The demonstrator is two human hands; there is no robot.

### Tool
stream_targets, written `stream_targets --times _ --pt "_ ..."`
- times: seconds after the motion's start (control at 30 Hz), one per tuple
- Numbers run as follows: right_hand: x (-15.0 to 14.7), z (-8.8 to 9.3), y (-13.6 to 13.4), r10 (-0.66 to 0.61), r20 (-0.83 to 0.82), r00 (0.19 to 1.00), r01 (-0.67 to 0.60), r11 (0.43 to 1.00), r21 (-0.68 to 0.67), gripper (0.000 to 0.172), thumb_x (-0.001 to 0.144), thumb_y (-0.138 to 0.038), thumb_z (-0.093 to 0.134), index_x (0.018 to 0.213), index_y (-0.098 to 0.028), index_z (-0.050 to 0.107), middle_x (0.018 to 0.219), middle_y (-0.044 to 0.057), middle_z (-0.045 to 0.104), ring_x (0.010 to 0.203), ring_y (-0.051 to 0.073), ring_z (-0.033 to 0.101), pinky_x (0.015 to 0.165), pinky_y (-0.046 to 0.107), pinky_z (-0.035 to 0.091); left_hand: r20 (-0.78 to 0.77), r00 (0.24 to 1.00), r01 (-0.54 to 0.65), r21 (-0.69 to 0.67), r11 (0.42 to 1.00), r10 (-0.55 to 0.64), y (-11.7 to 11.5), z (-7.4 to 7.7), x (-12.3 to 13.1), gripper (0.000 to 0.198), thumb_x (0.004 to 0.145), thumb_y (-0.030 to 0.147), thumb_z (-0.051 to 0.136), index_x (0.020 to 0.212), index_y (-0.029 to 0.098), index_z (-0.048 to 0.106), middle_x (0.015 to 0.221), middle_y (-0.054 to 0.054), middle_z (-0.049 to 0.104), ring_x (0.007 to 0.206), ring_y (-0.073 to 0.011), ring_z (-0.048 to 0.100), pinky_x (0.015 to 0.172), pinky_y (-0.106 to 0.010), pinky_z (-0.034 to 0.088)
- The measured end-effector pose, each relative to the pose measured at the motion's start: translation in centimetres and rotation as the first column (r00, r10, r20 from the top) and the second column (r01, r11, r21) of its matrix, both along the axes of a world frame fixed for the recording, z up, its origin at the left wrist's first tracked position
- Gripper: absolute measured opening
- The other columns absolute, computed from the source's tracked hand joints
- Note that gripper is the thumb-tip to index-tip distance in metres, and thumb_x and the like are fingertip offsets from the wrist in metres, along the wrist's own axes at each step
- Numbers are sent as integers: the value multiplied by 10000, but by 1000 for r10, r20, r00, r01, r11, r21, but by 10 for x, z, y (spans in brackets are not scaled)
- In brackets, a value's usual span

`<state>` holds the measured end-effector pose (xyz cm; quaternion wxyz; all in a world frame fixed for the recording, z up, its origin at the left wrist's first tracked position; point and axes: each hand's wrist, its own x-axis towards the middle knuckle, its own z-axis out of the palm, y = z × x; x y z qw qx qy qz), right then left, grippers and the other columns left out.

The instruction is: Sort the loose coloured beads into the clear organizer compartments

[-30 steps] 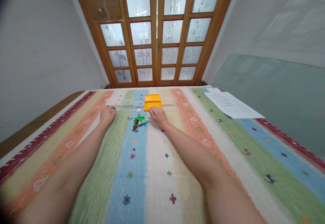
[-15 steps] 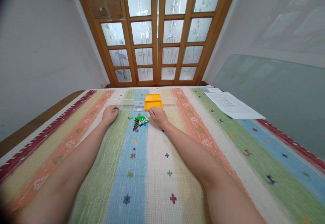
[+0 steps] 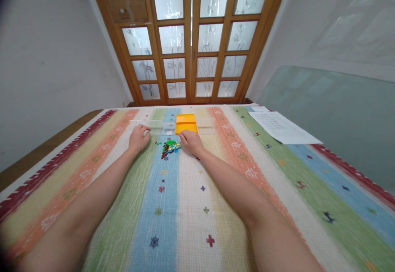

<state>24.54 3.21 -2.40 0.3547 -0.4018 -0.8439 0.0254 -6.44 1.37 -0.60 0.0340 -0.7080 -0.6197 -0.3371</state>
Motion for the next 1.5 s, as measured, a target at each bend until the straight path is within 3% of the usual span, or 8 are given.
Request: stream_targets --times 0.13,0.3,0.43,0.63,0.87,1.0,1.23,1.5 --pt "-4 0 -4 9 38 999 -9 1000 -11 233 1081 -303 480 1038 -212 690 986 56 714 931 196 633 814 301 433 -39 913 401 -104 910 -407 -16 3 44 241 957 379 566 1091 265 732 1142 -82 678 1145 -275 612 1062 -446 479" --pt "-7 2 -8 -81 109 991 79 997 16 218 1066 -284 505 979 -209 689 955 65 709 908 200 629 779 302 419 -45 848 518 -137 844 -527 -29 -5 77 442 911 468 659 1316 290 668 1339 -98 639 1278 -284 585 1138 -476 449" --pt "-6 5 -12 -159 132 978 160 987 10 248 1070 -288 483 947 -205 682 934 65 711 894 202 629 765 302 397 -91 825 540 -170 825 -558 -31 -11 80 517 926 505 648 1374 247 641 1409 -123 613 1316 -295 569 1162 -478 432" --pt "-1 4 -12 -180 124 976 188 980 -58 275 1082 -314 460 974 -201 686 959 59 726 883 190 633 755 295 370 -140 786 571 -211 793 -603 -29 -13 79 438 1065 431 420 1380 224 642 1416 -101 633 1327 -249 558 1174 -426 421" --pt "14 -5 -3 -5 78 997 18 985 -169 246 1066 -292 512 985 -197 723 967 56 732 889 187 628 783 285 398 -116 787 582 -189 791 -607 -19 -13 88 384 1065 383 425 1318 247 680 1305 -82 694 1235 -252 610 1108 -415 470" --pt "18 -2 -5 109 108 988 -91 983 -161 202 1042 -254 552 1023 -200 746 990 67 708 955 196 622 849 293 422 -29 827 553 -130 823 -561 -15 -7 75 369 1059 359 443 1308 230 683 1302 -88 699 1226 -252 618 1096 -418 465" --pt "15 3 -11 160 131 978 -146 983 -109 194 1043 -254 552 1053 -205 740 984 71 697 973 207 615 861 310 432 19 869 493 -110 863 -494 -10 -8 40 252 1001 265 529 1089 224 762 1076 -62 761 1043 -229 666 1003 -388 485" --pt "11 1 -14 208 151 966 -195 976 -92 190 1043 -270 560 1062 -206 738 1014 77 717 985 211 620 866 318 437 24 886 456 -235 859 -463 -14 -4 44 286 1009 357 532 1054 220 779 977 -51 777 879 -207 681 827 -314 489"
